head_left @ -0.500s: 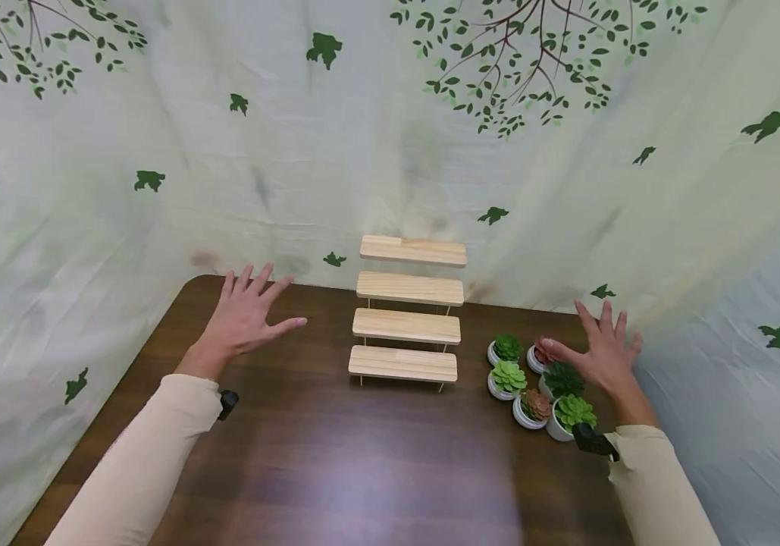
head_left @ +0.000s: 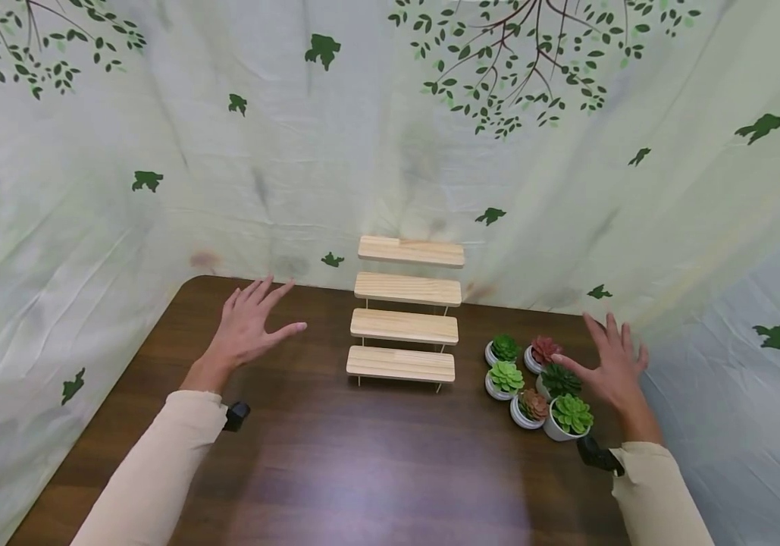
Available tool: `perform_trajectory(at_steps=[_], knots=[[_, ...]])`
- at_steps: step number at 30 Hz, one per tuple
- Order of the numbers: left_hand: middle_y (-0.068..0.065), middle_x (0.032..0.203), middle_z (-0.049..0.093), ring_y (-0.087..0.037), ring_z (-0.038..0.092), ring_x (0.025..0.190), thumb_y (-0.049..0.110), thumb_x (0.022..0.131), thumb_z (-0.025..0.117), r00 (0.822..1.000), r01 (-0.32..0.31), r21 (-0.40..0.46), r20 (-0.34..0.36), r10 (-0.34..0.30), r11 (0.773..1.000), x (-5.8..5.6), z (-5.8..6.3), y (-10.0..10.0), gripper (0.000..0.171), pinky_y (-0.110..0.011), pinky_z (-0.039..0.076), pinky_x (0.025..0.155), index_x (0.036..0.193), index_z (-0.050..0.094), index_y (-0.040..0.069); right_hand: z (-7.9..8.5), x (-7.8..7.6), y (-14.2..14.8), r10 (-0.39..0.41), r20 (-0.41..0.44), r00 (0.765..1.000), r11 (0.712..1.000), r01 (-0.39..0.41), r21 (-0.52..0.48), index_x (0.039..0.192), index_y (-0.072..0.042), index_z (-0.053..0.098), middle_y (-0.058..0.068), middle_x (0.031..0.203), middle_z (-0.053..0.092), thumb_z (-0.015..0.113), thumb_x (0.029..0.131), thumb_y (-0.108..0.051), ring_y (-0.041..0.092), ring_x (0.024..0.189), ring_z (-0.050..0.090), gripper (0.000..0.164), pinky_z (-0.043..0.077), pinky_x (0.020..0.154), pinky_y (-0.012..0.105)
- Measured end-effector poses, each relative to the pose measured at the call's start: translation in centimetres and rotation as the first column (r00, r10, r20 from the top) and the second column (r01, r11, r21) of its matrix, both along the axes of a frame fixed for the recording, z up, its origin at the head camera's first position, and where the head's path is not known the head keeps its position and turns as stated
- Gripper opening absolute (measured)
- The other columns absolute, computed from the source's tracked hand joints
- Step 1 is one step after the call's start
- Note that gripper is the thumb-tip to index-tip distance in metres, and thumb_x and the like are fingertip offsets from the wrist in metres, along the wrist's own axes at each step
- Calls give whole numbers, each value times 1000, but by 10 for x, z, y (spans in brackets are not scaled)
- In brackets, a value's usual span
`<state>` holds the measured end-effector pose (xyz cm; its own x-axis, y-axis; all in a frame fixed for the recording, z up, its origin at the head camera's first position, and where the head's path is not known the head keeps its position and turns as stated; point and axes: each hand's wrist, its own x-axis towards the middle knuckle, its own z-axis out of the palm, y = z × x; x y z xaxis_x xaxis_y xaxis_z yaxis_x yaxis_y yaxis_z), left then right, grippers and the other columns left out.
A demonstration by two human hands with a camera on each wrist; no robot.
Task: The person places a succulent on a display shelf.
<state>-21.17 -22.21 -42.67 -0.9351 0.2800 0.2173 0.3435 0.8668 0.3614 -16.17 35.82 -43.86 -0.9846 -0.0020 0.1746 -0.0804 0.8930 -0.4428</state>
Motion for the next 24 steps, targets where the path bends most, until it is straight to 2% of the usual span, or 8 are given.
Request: perform_trajectory(at_steps=[4, 7, 9, 12, 16, 18, 21, 24], knots=[[-24, 154, 24, -46, 22, 139, 50, 90, 59, 999, -4, 168, 42, -3, 986, 2, -11, 3, 75, -69, 16, 105, 150, 34, 12, -11, 8, 8, 7, -13, 1000, 998, -8, -68, 156, -18, 13, 23, 159, 0, 65, 86, -50, 47, 142, -9, 93, -7, 98, 77], [-21, 154, 26, -46, 23, 139, 46, 92, 60, 993, -32, 304, 116, -3, 952, 5, -19, 7, 72, -68, 19, 105, 151, 32, 14, -20, 14, 13, 8, -19, 1000, 993, -11, -119, 156, -18, 11, 23, 159, 3, 67, 86, -45, 50, 142, -4, 93, -4, 96, 79], [-19, 154, 27, -44, 23, 139, 45, 93, 60, 983, -72, 394, 181, -1, 916, 9, -26, 10, 72, -66, 20, 107, 151, 30, 16, -27, 18, 15, 5, -21, 1000, 987, -8, -161, 156, -17, 12, 23, 158, 5, 68, 85, -41, 51, 141, 0, 93, -3, 96, 80], [-19, 152, 32, -43, 29, 138, 42, 94, 59, 964, -128, 516, 266, -16, 847, 15, -36, 12, 70, -63, 25, 107, 152, 28, 17, -37, 25, 16, -24, -22, 999, 975, 18, -219, 155, -15, 15, 25, 157, 10, 71, 85, -36, 52, 140, 7, 92, 2, 99, 79], [-23, 147, 38, -43, 37, 133, 33, 97, 58, 941, -156, 640, 329, -85, 753, 21, -50, 13, 66, -61, 30, 106, 151, 27, 13, -51, 37, 14, -89, -13, 996, 956, 81, -281, 154, -10, 20, 27, 155, 17, 74, 83, -33, 51, 139, 14, 92, 11, 101, 75], [-23, 145, 40, -43, 39, 132, 31, 98, 57, 931, -168, 678, 347, -110, 716, 23, -57, 14, 63, -59, 31, 106, 150, 29, 11, -58, 43, 14, -116, 10, 993, 944, 114, -309, 154, -9, 19, 28, 154, 18, 75, 83, -31, 51, 139, 15, 93, 13, 102, 74], [-26, 142, 43, -42, 41, 130, 28, 99, 55, 924, -180, 711, 360, -132, 680, 24, -68, 20, 59, -58, 32, 106, 149, 30, 8, -70, 52, 14, -145, 53, 988, 917, 154, -368, 154, -9, 17, 29, 154, 16, 76, 83, -26, 50, 140, 13, 94, 15, 103, 73], [-29, 139, 45, -41, 45, 127, 26, 100, 54, 916, -205, 743, 376, -143, 637, 27, -78, 29, 56, -54, 36, 105, 148, 33, 6, -81, 58, 12, -189, 82, 979, 869, 205, -449, 154, -11, 17, 27, 155, 15, 77, 82, -21, 47, 141, 13, 94, 15, 106, 69]])
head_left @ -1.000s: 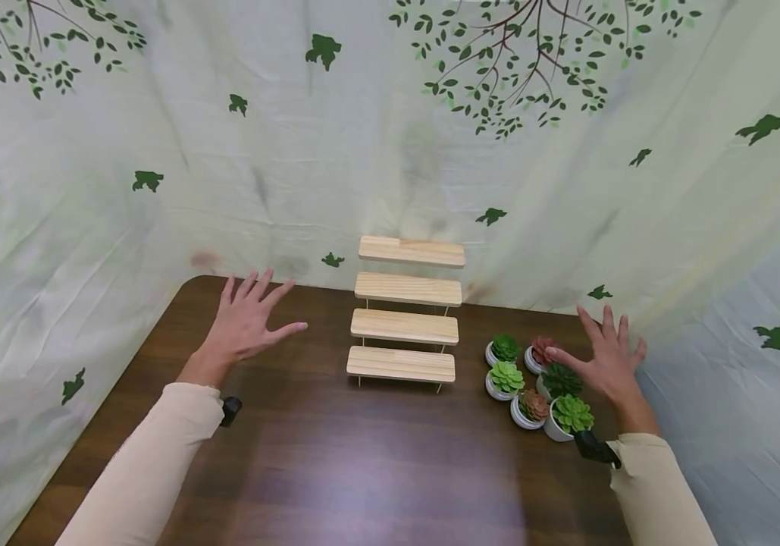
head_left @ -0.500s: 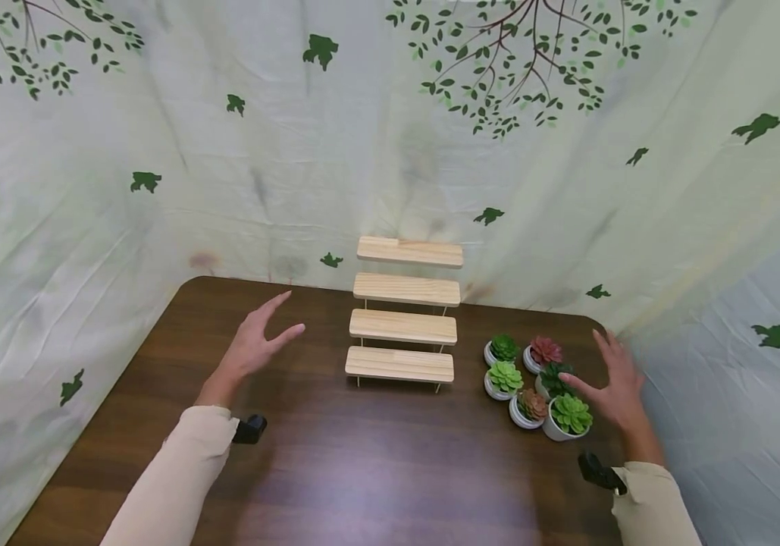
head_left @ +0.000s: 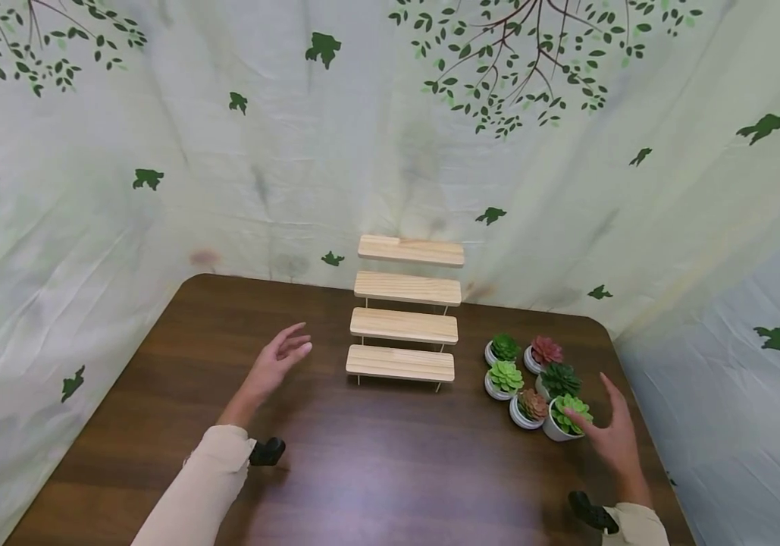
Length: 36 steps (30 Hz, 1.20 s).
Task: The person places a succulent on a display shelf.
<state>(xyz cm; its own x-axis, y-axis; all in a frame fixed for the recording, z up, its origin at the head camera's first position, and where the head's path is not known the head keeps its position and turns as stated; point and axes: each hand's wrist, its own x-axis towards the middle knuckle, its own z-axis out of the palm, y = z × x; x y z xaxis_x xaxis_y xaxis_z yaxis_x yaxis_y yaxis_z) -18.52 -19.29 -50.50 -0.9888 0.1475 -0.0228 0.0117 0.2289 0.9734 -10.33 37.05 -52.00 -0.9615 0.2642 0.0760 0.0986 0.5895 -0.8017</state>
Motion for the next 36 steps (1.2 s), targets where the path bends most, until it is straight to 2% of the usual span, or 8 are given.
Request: perform_trajectory(at_steps=[6, 13, 14, 18, 21, 24, 28, 36], knots=[[-32, 136, 47, -41, 53, 119, 21, 100, 54, 994, -68, 121, 92, 57, 990, -1, -20, 26, 52, -50, 44, 99, 144, 36, 0, -24, 15, -9, -143, 14, 990, 977, 144, -159, 155, -17, 18, 20, 155, 23, 78, 82, -19, 39, 140, 22, 94, 22, 109, 59], [-29, 131, 53, -38, 60, 109, 18, 99, 55, 982, -126, 194, 166, 94, 973, 4, -38, 46, 46, -46, 48, 94, 139, 43, -3, -46, 18, -21, -241, 16, 970, 946, 238, -218, 153, -15, 26, 16, 149, 36, 79, 81, -18, 29, 126, 38, 90, 36, 89, 22], [-30, 130, 53, -40, 60, 109, 17, 99, 56, 979, -131, 203, 181, 95, 970, 6, -35, 50, 46, -47, 48, 95, 138, 44, -4, -48, 18, -22, -244, 19, 970, 943, 241, -229, 153, -15, 26, 17, 148, 36, 79, 81, -18, 29, 124, 40, 89, 37, 86, 16], [-30, 127, 56, -39, 61, 105, 17, 98, 57, 969, -165, 218, 215, 118, 962, 9, -43, 62, 45, -46, 49, 93, 135, 47, -5, -57, 17, -26, -254, 11, 967, 916, 244, -319, 151, -11, 28, 18, 146, 38, 79, 80, -11, 13, 116, 47, 87, 39, 78, 1], [-28, 124, 58, -36, 64, 100, 18, 98, 57, 965, -182, 218, 225, 132, 959, 8, -52, 68, 45, -43, 51, 91, 134, 48, -7, -60, 17, -28, -260, -1, 966, 901, 242, -361, 150, -8, 31, 20, 146, 39, 79, 80, -9, 10, 120, 47, 84, 40, 81, 2], [-26, 122, 61, -31, 66, 95, 16, 98, 58, 963, -190, 227, 235, 136, 955, 9, -54, 72, 44, -40, 53, 88, 132, 50, -10, -62, 17, -29, -272, -1, 962, 886, 250, -391, 148, -7, 34, 20, 147, 39, 79, 80, -10, 19, 129, 41, 82, 38, 86, 4], [-21, 112, 66, -21, 67, 84, 13, 97, 59, 958, -212, 249, 243, 151, 945, 8, -57, 76, 41, -32, 55, 80, 129, 52, -12, -62, 17, -30, -287, -4, 958, 867, 258, -426, 147, -7, 36, 19, 147, 40, 80, 79, -9, 18, 131, 41, 80, 39, 90, 7], [-12, 94, 71, -10, 62, 71, 7, 96, 58, 948, -237, 280, 277, 158, 930, 4, -64, 80, 38, -22, 53, 70, 125, 51, -17, -61, 17, -30, -280, 16, 960, 860, 258, -441, 148, -9, 35, 19, 150, 36, 79, 80, -12, 16, 133, 39, 81, 36, 95, 8]])
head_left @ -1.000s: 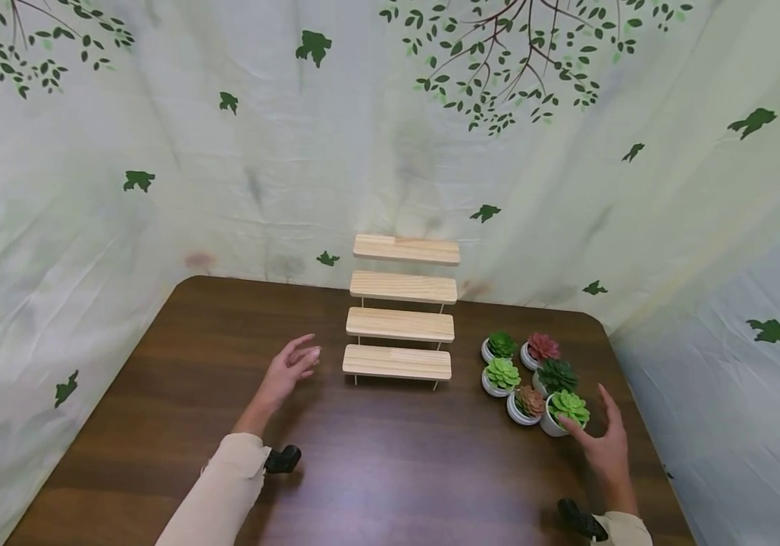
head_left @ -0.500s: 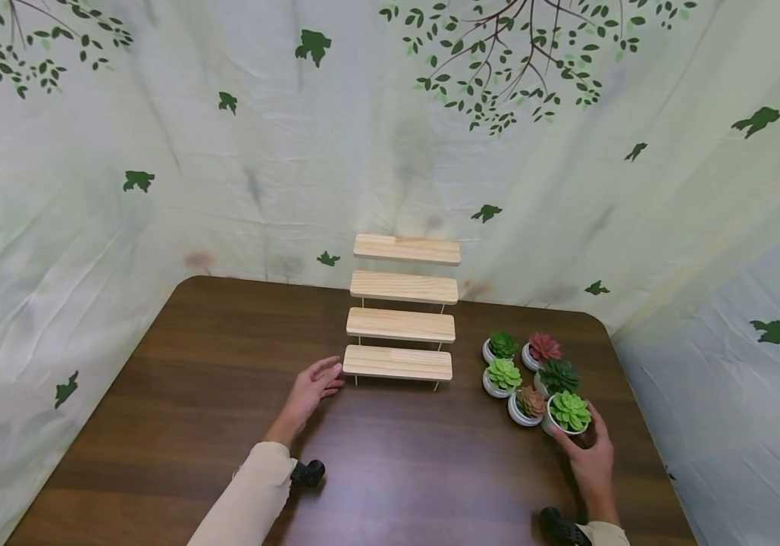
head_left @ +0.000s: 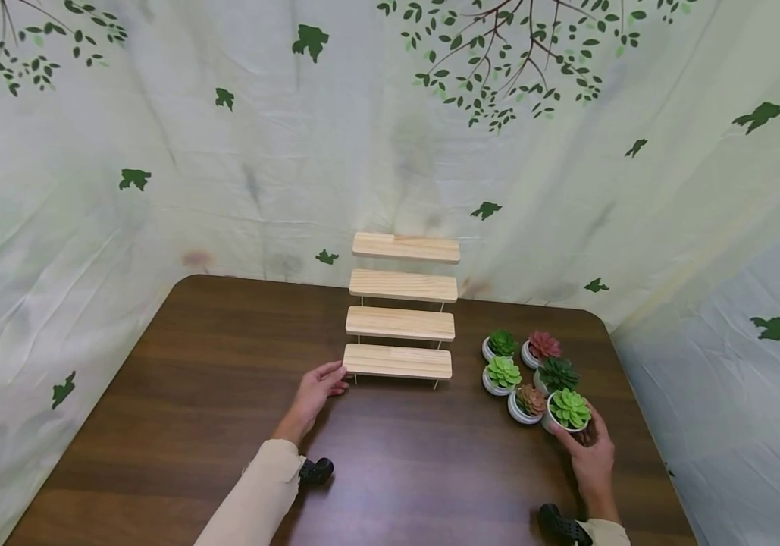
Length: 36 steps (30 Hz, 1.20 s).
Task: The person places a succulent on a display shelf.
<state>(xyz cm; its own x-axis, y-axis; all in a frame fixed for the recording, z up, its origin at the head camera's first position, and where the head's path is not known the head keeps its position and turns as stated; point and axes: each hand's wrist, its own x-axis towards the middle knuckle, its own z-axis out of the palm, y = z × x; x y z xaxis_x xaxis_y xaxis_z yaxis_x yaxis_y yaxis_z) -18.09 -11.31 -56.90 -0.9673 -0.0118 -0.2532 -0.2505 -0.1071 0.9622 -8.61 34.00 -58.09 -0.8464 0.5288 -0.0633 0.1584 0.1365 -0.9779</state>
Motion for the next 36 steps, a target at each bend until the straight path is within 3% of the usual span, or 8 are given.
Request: perform_trajectory(at_steps=[12, 17, 25, 32, 36], knots=[[1, 84, 69, -8, 62, 73, 5, 96, 58, 1000, -22, 100, 16, 20, 995, -1, -4, -1, 38, -21, 53, 70, 125, 50, -19, 6, -1, 1, -2, 46, 999, 1000, 2, -17, 150, -7, 31, 17, 151, 34, 78, 81, -13, 24, 137, 35, 83, 37, 101, 14], [2, 83, 69, -8, 62, 71, 3, 96, 56, 999, -32, 131, 43, 27, 991, -3, -5, -1, 38, -20, 53, 69, 126, 49, -19, 10, -1, 3, -17, 22, 1000, 1000, 18, -24, 149, -7, 34, 17, 150, 36, 79, 81, -12, 19, 135, 38, 81, 38, 99, 13], [1, 82, 69, -9, 62, 71, 4, 96, 56, 998, -31, 131, 50, 24, 991, -6, -3, -1, 37, -21, 53, 69, 125, 50, -18, 29, 1, 1, -40, -66, 997, 999, 38, -36, 145, -5, 40, 7, 139, 48, 76, 81, -3, 6, 121, 48, 73, 41, 93, 9], [0, 81, 69, -9, 62, 71, 3, 95, 57, 999, -29, 133, 44, 23, 991, -5, -2, -2, 36, -21, 53, 69, 123, 51, -19, 49, -3, -2, -47, -68, 997, 999, 46, -7, 144, -7, 42, 15, 143, 44, 78, 81, -6, 13, 124, 47, 73, 40, 96, 12], [-1, 82, 70, -9, 63, 72, 3, 95, 57, 999, -24, 139, 41, 19, 990, -5, -1, -1, 35, -21, 53, 70, 123, 52, -19, 60, -6, -6, -34, -108, 994, 999, 36, 21, 142, -5, 43, 14, 140, 47, 77, 80, -3, 10, 119, 49, 71, 41, 93, 10]])
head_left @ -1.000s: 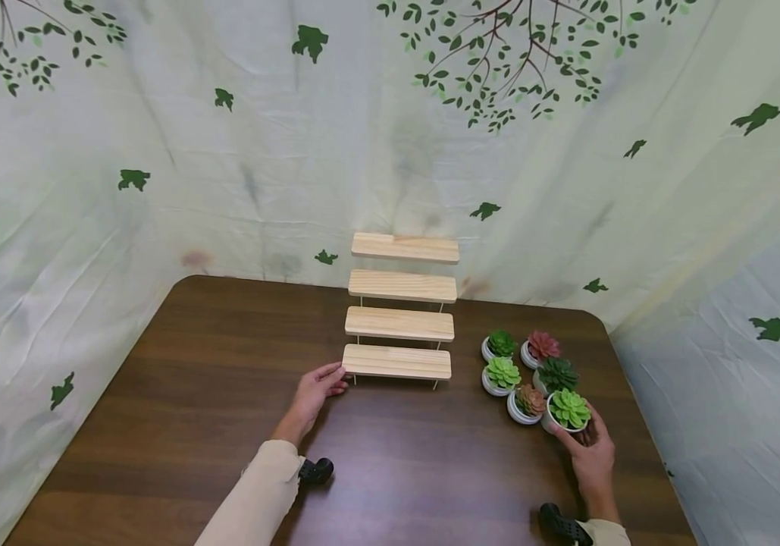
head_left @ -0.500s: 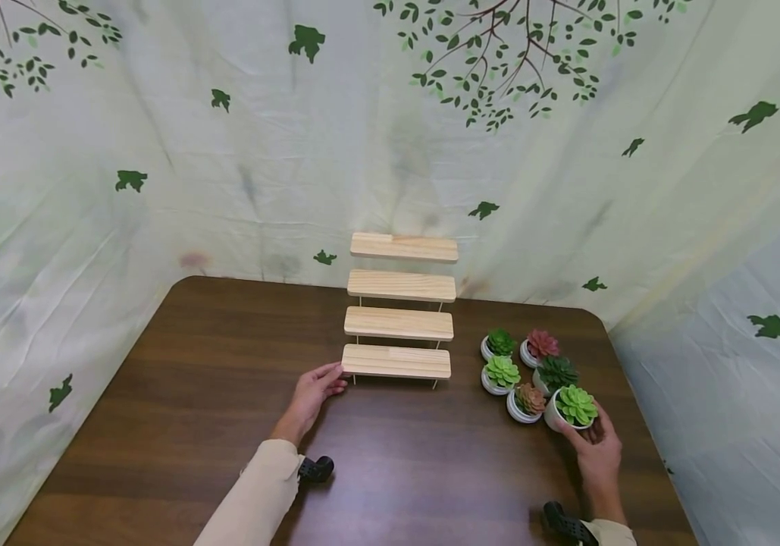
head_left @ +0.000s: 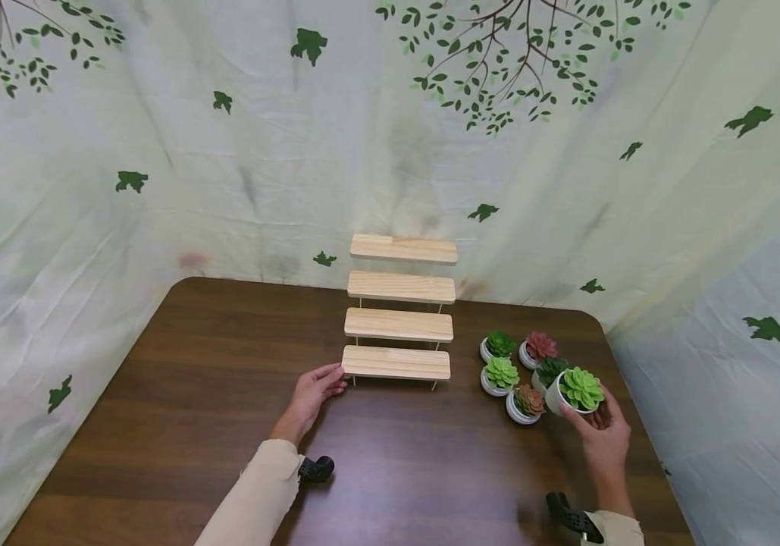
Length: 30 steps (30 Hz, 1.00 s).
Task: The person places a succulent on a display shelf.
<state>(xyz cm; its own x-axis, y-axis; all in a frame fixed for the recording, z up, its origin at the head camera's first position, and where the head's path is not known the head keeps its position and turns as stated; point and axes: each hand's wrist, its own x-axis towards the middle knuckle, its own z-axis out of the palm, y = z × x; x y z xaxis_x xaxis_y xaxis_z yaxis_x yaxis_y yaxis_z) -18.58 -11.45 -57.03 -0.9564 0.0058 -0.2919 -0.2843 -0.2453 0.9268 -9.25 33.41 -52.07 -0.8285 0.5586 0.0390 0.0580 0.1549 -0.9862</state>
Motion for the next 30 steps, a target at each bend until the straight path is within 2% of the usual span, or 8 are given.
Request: perform_trajectory(at_steps=[5, 10, 16, 24, 30], knots=[[-1, 84, 70, -10, 62, 73, 4, 95, 58, 1000, 4, -1, 1, -4, 1000, 0, 0, -1, 36, -22, 53, 71, 123, 52, -18, 11, -8, -9, 46, -20, 999, 999, -46, 22, 140, -3, 45, 6, 131, 52, 77, 79, 1, 3, 111, 52, 68, 43, 85, 7], [-2, 85, 70, -10, 62, 72, 4, 95, 58, 1000, 6, -7, 11, -5, 1000, 0, 1, -1, 37, -21, 53, 69, 124, 52, -18, 23, -22, -17, 127, 9, 992, 991, -127, 38, 140, -3, 45, 8, 132, 51, 77, 80, 0, 2, 111, 52, 69, 43, 85, 7], [-2, 85, 70, -10, 62, 71, 4, 95, 58, 1000, 7, -3, 10, -7, 1000, -1, 0, -1, 37, -21, 54, 68, 124, 51, -18, 30, -40, -33, 241, -56, 969, 969, -236, 76, 139, 0, 46, -9, 121, 55, 76, 79, 4, -1, 107, 54, 67, 44, 85, 8], [-2, 83, 70, -9, 62, 67, 4, 94, 59, 1000, 2, -6, 23, -2, 1000, -3, 0, -1, 37, -21, 54, 65, 123, 52, -18, 31, -57, -64, 396, -19, 918, 917, -394, 66, 142, 2, 39, 19, 138, 47, 76, 80, 2, -1, 111, 49, 72, 41, 89, 9], [-5, 84, 71, -9, 62, 67, 4, 94, 60, 1000, -2, -19, 25, 3, 1000, -3, 3, 0, 37, -21, 53, 65, 123, 53, -18, 30, -68, -89, 448, -54, 892, 893, -444, 72, 140, 4, 42, 23, 135, 50, 76, 78, 5, 0, 110, 52, 71, 42, 89, 10]])
